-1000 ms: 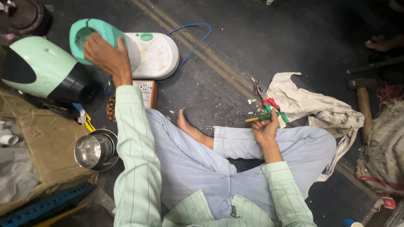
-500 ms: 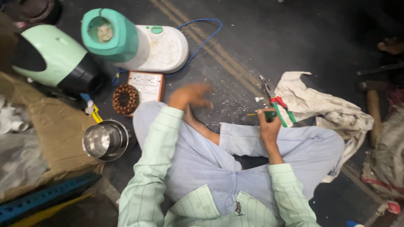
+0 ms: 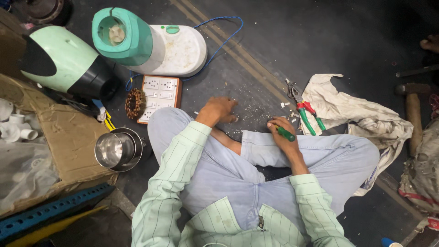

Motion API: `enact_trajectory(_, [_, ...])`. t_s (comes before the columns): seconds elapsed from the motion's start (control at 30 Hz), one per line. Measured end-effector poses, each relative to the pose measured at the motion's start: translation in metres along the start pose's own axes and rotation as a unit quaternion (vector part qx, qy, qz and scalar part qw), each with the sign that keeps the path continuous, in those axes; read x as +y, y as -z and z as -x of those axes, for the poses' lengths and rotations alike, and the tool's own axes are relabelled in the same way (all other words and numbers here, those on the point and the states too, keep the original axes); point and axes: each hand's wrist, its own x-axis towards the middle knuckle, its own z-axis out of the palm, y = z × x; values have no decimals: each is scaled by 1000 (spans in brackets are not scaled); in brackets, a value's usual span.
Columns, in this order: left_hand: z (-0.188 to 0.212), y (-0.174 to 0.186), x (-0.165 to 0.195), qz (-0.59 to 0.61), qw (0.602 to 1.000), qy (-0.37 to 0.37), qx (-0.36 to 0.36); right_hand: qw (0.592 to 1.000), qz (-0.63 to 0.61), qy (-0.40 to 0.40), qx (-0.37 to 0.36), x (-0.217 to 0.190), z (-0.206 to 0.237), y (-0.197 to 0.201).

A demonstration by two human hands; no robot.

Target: The person sits on the workshop floor and unscrews the base cover of a mixer grinder body using a screwdriver, then opens the jar and handles the motor winding and other internal parts. They later pick up a round blue plate and work on a small component mounted on it with a screwdriver.

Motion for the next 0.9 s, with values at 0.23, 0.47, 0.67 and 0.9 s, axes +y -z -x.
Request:
enact_trajectory(0.23, [2,-7,-3,15,999,-42,4,986,-116,-115,-43,2,-2,-12])
enact_trajectory(0.47, [5,-4,-10,0,999,-26,-21,957,-209,-198,-22,0,-4,-15])
enact_trajectory(0.67, [9,5,-10,-7,999,-37,-25,959,-204,-188,-55,-11,-7,-18])
enact_trajectory(0.9, [8,11,-7,2,998,4,-65,946,-252,-193,-73,-13,-9,-22])
